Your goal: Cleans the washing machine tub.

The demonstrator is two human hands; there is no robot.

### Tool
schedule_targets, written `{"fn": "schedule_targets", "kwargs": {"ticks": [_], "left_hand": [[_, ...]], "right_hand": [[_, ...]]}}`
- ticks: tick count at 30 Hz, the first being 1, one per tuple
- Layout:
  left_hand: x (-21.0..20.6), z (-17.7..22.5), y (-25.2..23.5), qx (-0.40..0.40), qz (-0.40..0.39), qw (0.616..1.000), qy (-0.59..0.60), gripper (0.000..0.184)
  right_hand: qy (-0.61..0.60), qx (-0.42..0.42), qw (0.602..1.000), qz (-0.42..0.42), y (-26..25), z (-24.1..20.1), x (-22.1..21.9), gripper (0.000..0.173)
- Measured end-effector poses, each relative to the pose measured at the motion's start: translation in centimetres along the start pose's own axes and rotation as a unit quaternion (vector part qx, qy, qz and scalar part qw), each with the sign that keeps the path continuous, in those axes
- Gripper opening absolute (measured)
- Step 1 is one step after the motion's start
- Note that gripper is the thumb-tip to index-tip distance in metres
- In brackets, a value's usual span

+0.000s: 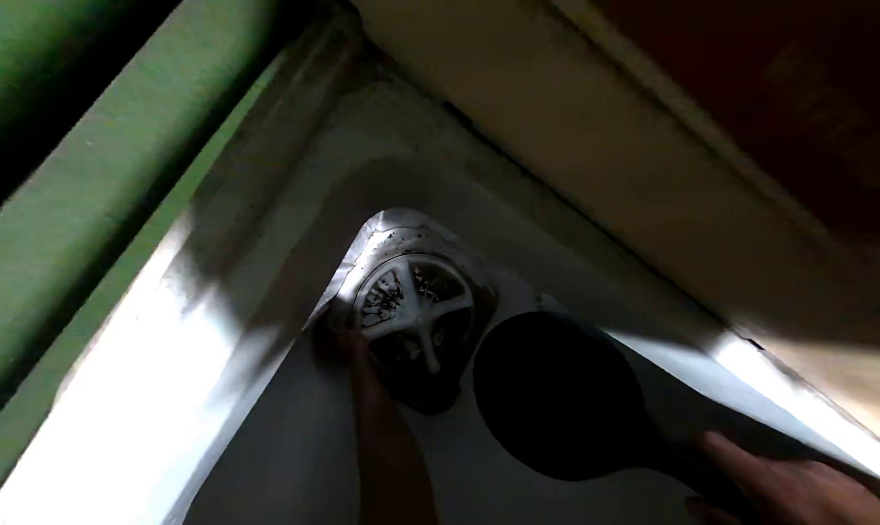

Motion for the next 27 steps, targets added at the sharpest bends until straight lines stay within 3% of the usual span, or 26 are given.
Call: {"fn": "schedule_targets", "kwargs": {"ticks": [2, 4, 9, 11, 14, 17, 20, 23, 25, 26, 27], "left_hand": [[0.6, -0.7, 1.4, -0.012, 0.036, 0.999, 0.011, 0.066], [1.3, -0.6, 3.0, -0.057, 0.090, 0.993, 0.058, 0.055], [-0.1, 0.5, 5.9, 0.041, 0.015, 0.999, 0.032, 0.051], [0.0, 1.5, 4.3, 0.016, -0.002, 1.000, 0.025, 0.046], [1.2, 2.4, 1.5, -0.026, 0.034, 0.999, 0.015, 0.050], [-1.1, 0.7, 1.6, -0.023, -0.003, 0.999, 0.029, 0.051], [-3.2, 0.0, 6.5, 0.016, 0.005, 0.997, 0.071, 0.048], [-6.0, -1.1, 14.1, 0.138, -0.080, 0.979, 0.129, 0.055], [-7.8, -0.6, 19.8, 0.150, -0.114, 0.968, 0.168, 0.051], [-7.3, 0.1, 22.7, 0.130, -0.056, 0.969, 0.202, 0.044], [-5.0, 1.5, 25.4, 0.090, 0.052, 0.967, 0.233, 0.036]], "right_hand": [[-0.002, -0.018, 1.000, -0.022, 0.0, 0.0, -0.1, 0.037], [-0.004, -0.028, 0.999, -0.034, -0.2, 0.0, -0.1, 0.038], [-0.003, -0.040, 0.998, -0.053, -0.3, 0.1, -0.1, 0.040], [-0.001, -0.041, 0.998, -0.055, -0.4, 0.1, 0.0, 0.039], [-0.009, -0.043, 0.997, -0.067, -0.4, 0.0, 0.0, 0.039], [-0.009, -0.036, 0.998, -0.060, -0.3, 0.1, -0.1, 0.038], [0.003, -0.034, 0.998, -0.047, -0.2, 0.2, 0.1, 0.037], [0.003, -0.015, 1.000, -0.027, -0.1, 0.0, 0.0, 0.037], [0.002, -0.012, 1.000, -0.017, -0.2, 0.0, 0.1, 0.035], [0.003, -0.013, 1.000, -0.012, -0.3, 0.0, 0.2, 0.035], [0.008, -0.014, 1.000, -0.006, -0.3, 0.0, 0.2, 0.034]]}}
Point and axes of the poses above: each hand's wrist, its own y-axis away from the middle knuckle, its own x-axis out of the back of the hand, z = x × y, the point moved 7 cm from there along -y, towards the middle knuckle, and after that the axes turned 3 degrees about z, right-handed, at the moved point
